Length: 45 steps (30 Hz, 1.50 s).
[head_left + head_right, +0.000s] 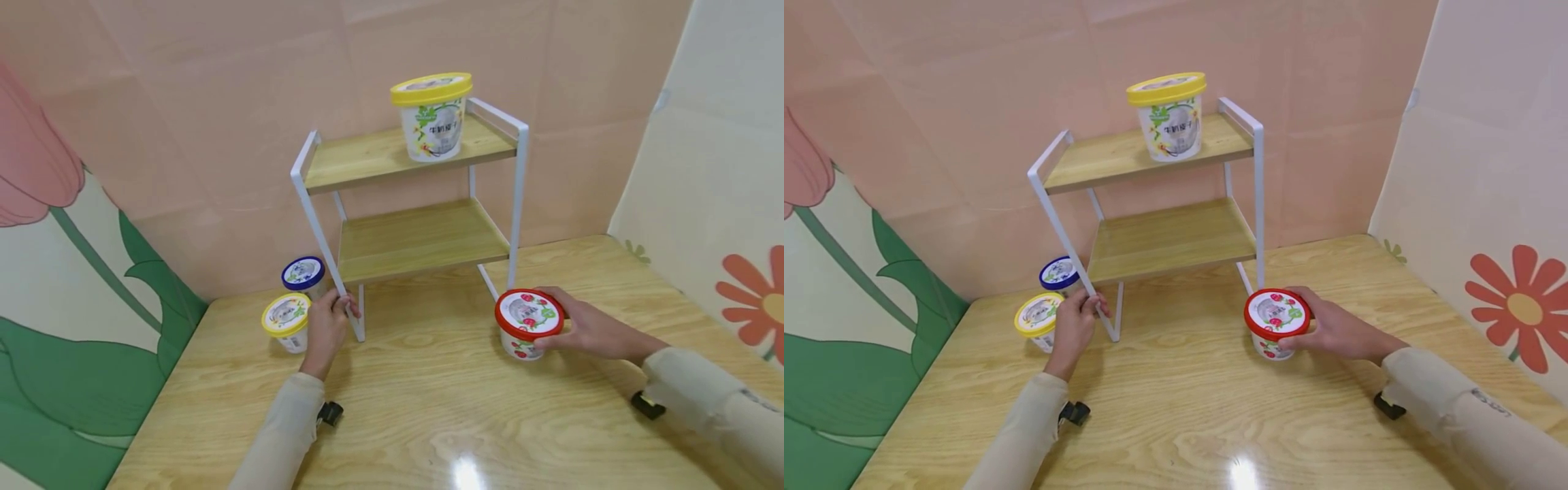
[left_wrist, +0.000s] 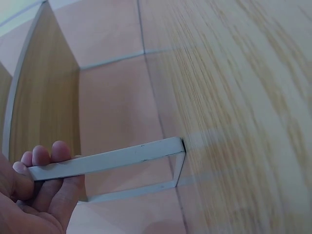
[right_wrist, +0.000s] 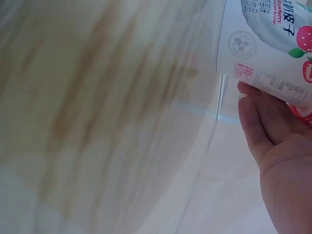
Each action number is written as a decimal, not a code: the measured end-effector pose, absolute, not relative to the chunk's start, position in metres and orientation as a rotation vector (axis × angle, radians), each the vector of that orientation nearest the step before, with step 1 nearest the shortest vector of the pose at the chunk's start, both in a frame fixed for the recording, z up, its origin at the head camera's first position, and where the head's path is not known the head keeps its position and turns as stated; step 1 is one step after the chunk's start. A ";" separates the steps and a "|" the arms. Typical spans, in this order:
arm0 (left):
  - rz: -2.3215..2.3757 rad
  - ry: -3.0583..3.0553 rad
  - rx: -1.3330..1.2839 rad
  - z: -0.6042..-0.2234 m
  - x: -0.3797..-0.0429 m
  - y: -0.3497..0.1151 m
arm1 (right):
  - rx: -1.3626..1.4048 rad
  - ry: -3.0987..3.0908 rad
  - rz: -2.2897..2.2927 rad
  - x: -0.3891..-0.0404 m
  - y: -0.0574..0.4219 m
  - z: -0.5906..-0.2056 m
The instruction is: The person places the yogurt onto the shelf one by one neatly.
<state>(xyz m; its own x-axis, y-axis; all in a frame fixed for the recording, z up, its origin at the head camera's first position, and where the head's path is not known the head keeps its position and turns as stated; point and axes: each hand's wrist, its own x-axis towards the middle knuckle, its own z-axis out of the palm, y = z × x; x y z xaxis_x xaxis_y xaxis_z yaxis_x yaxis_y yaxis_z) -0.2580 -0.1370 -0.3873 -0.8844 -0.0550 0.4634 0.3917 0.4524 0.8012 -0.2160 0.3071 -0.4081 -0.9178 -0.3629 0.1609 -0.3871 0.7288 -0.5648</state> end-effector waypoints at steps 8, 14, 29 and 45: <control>-1.403 -2.288 -0.281 -0.387 -0.258 -0.138 | 0.666 -2.852 0.939 -0.220 0.301 -0.409; -1.408 -2.300 -0.283 -0.386 -0.258 -0.138 | 0.664 -2.851 0.936 -0.220 0.298 -0.409; -1.392 -2.297 -0.298 -0.386 -0.257 -0.137 | 0.611 -2.887 0.990 -0.217 0.293 -0.402; -1.385 -2.309 -0.288 -0.385 -0.256 -0.137 | 0.643 -2.865 1.006 -0.216 0.290 -0.377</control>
<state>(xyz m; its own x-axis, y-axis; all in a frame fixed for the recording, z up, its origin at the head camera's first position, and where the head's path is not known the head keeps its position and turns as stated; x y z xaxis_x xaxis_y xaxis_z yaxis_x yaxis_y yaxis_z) -0.2561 -0.1366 -0.3854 -0.8858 -0.0418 0.4621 0.3881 0.4792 0.7872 -0.2160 0.2905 -0.3774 -0.9135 -0.3703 0.1688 -0.3945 0.7042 -0.5904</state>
